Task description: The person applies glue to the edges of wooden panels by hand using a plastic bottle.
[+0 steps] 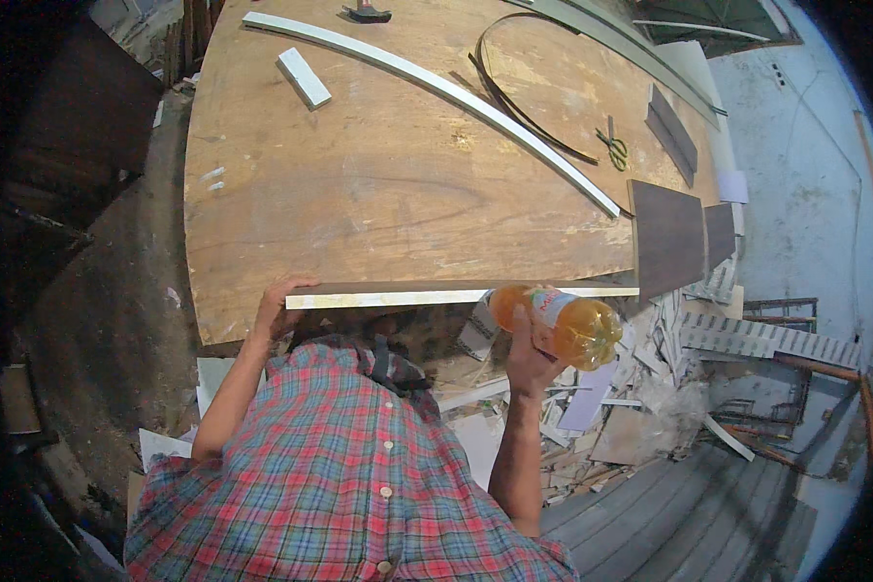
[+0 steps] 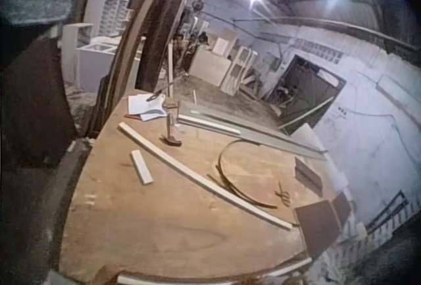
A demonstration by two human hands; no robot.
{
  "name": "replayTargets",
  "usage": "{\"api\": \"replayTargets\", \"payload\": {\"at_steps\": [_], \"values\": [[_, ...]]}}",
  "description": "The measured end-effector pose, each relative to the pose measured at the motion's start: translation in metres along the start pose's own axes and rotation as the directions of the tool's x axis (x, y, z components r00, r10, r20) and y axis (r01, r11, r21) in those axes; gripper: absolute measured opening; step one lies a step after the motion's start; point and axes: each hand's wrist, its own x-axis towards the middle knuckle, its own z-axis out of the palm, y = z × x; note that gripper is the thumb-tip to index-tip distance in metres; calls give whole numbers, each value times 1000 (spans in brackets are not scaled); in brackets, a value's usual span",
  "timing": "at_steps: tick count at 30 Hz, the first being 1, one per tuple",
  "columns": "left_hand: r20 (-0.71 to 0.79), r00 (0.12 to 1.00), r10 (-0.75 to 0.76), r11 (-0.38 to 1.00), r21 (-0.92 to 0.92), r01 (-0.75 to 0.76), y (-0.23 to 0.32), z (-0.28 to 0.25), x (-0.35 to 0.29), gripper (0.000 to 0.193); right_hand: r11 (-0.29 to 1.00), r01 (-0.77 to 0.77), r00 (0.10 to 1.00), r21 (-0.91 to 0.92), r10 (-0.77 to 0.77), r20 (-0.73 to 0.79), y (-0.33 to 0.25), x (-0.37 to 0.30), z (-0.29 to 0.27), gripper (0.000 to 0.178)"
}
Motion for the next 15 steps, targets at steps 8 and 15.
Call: {"api": "replayTargets", "payload": {"at_steps": [8, 15], "values": [[35, 999, -5, 1000, 14, 4, -11, -2, -4, 32, 902, 428, 861, -65, -384, 332, -50, -22, 43, 63], [42, 997, 58, 998, -23, -57, -10, -3, -1, 35, 902, -5, 786, 431, -263, 560, -70, -56, 104, 55]]}}
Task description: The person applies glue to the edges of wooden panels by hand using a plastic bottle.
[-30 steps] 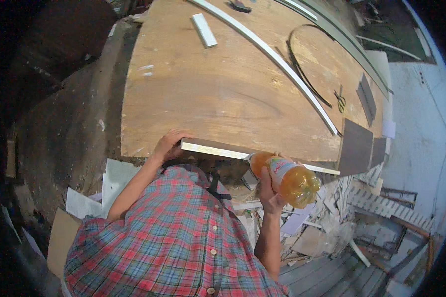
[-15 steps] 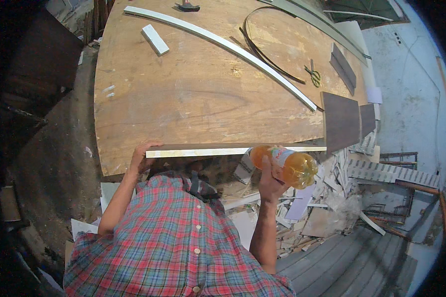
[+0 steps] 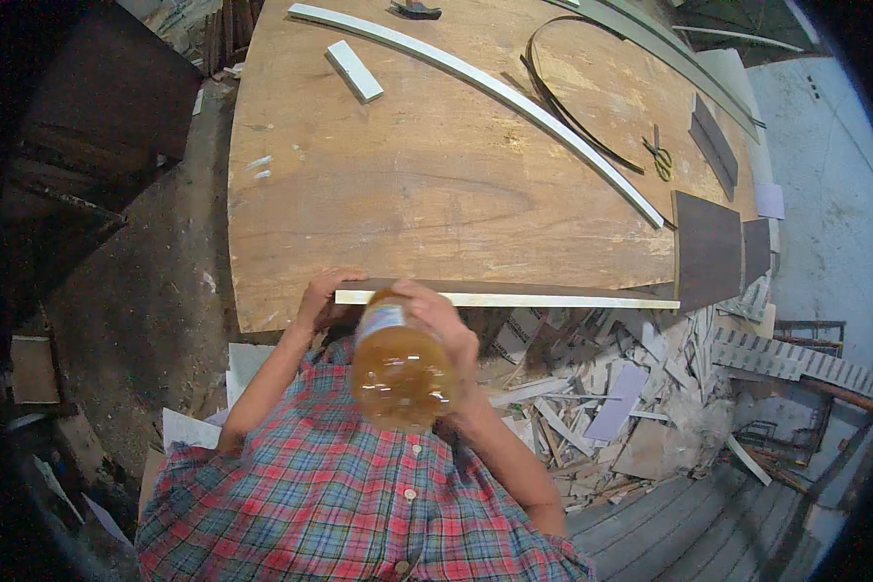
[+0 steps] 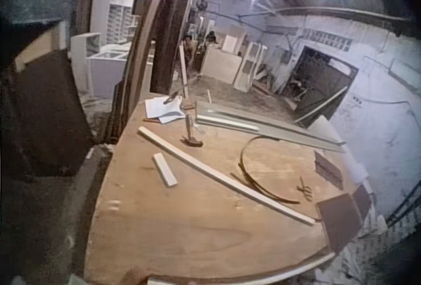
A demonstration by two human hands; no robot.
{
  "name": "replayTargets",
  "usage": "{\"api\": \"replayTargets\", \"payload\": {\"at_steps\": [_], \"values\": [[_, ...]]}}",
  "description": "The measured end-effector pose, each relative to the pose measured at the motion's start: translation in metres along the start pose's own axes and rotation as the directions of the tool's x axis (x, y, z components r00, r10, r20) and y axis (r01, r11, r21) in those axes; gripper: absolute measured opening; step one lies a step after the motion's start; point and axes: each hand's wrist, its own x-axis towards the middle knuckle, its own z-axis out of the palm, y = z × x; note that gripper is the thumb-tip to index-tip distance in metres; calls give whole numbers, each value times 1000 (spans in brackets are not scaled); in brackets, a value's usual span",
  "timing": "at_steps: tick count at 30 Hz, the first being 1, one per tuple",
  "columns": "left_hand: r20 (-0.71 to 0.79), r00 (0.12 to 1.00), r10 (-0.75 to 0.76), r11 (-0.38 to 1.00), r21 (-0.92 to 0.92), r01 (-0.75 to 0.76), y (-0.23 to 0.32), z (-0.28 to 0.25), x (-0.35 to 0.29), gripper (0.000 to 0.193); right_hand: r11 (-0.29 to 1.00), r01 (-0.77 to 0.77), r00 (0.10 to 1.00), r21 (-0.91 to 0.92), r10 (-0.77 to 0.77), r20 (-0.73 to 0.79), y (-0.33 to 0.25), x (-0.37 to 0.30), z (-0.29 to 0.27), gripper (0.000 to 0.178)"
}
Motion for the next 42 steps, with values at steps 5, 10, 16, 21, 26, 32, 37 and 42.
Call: {"api": "replayTargets", "payload": {"at_steps": [5, 10, 16, 21, 26, 32, 37, 42], "values": [[81, 996, 24, 999, -43, -21, 2, -1, -2, 37, 941, 331, 915, 63, -337, 223, -21, 29, 66, 49], [81, 996, -30, 993, -110, 39, 11, -5, -3, 34, 920, 318, 923, 231, -356, 148, -28, 21, 104, 38], [-49, 996, -68, 996, -58, 65, 12, 0, 1, 30, 977, -42, 980, 211, 81, -179, -59, 6, -21, 35], [-30, 999, -33, 999, 35, 34, 12, 1, 2, 32, 951, -34, 747, -306, -179, -640, -10, -15, -118, 50], [-25, 998, -66, 997, 25, 66, 10, 3, 2, 33, 875, -95, 743, -475, -255, -619, 15, -33, -138, 33], [-49, 999, -12, 999, 42, 14, -1, 7, 1, 33, 920, -110, 752, -376, -170, -637, 31, -30, -140, 49], [-25, 1000, 10, 995, 96, -8, 8, 6, 5, 30, 807, -262, 742, -529, -183, -645, 45, -41, -178, 38], [-38, 999, -4, 999, 43, 6, 6, 9, 2, 29, 878, -212, 646, -429, -204, -736, 46, -33, -195, 30]]}}
